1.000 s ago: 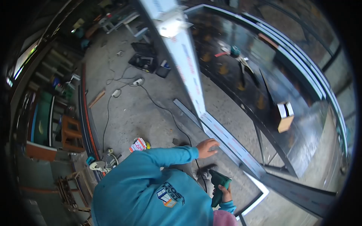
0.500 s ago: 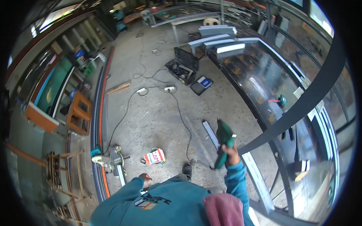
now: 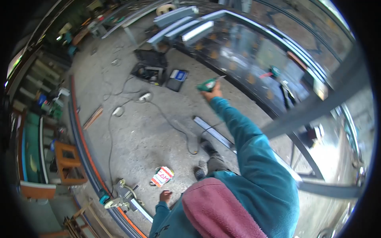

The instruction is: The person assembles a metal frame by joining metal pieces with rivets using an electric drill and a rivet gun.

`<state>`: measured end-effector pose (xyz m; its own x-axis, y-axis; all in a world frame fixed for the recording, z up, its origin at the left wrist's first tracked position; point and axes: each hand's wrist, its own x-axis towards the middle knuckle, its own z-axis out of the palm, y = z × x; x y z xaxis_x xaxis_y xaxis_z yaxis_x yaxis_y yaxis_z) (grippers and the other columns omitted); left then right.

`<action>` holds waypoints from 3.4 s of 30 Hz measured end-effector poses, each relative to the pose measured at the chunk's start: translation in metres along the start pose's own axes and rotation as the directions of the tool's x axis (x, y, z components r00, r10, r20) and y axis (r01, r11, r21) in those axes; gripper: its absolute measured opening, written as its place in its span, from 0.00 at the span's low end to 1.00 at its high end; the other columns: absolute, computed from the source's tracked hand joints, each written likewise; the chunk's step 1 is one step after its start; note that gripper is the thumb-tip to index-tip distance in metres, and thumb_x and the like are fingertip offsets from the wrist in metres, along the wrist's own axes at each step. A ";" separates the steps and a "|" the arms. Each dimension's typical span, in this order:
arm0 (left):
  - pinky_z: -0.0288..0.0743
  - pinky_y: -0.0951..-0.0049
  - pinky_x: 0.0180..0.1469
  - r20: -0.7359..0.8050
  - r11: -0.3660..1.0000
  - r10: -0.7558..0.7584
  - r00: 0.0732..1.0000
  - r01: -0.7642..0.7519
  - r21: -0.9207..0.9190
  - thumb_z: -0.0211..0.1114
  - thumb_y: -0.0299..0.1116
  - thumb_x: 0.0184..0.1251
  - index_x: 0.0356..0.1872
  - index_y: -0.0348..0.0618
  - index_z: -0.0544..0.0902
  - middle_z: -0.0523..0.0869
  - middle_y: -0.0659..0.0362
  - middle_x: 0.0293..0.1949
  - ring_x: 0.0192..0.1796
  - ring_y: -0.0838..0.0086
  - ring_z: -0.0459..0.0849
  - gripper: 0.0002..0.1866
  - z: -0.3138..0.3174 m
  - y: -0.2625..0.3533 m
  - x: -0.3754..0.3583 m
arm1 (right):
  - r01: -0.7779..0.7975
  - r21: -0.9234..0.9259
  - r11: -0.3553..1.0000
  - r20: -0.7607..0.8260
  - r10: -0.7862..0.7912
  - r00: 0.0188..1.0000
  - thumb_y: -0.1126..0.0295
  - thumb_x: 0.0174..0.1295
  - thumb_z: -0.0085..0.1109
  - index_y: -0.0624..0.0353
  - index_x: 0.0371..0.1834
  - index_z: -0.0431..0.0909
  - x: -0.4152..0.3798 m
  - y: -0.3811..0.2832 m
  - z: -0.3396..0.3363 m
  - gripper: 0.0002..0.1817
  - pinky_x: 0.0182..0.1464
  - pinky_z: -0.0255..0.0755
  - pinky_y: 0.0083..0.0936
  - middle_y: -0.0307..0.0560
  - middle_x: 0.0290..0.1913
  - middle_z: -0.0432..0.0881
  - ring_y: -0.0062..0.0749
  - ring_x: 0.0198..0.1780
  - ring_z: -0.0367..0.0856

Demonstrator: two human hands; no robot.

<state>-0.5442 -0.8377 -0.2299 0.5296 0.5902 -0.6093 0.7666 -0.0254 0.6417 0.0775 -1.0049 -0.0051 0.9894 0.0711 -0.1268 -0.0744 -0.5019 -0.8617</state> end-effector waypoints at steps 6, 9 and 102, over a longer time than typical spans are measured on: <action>0.76 0.67 0.47 -0.026 0.931 -0.263 0.965 0.261 0.256 0.70 0.56 0.49 0.41 0.40 0.81 0.86 0.52 0.38 0.43 0.65 0.84 0.29 0.030 0.047 -0.004 | -0.157 -0.245 0.957 -0.242 0.096 0.965 0.51 0.39 0.74 0.45 0.74 0.36 0.183 0.026 -0.009 0.63 0.61 0.66 0.39 0.67 0.61 0.65 0.55 0.60 0.71; 0.76 0.68 0.48 0.117 0.910 -0.369 0.922 0.332 0.249 0.70 0.56 0.50 0.42 0.41 0.81 0.86 0.52 0.40 0.45 0.64 0.84 0.28 0.028 0.096 0.004 | -0.189 -0.188 0.964 -0.326 0.120 0.938 0.54 0.40 0.73 0.41 0.74 0.35 0.263 0.055 -0.020 0.62 0.59 0.68 0.41 0.69 0.59 0.65 0.57 0.57 0.72; 0.74 0.71 0.43 0.603 0.723 0.496 0.624 -0.682 0.111 0.69 0.46 0.52 0.47 0.40 0.77 0.82 0.55 0.37 0.39 0.68 0.81 0.25 0.424 0.365 -0.190 | -0.179 -0.893 0.414 0.027 0.446 0.895 0.54 0.48 0.64 0.44 0.67 0.62 -0.013 0.453 -0.654 0.40 0.68 0.58 0.34 0.48 0.68 0.62 0.46 0.69 0.60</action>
<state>-0.2106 -1.3009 -0.0773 0.9302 -0.1308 -0.3430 0.2333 -0.5106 0.8276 0.1129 -1.7969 -0.0721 0.8488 -0.1370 -0.5107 -0.0967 -0.9898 0.1049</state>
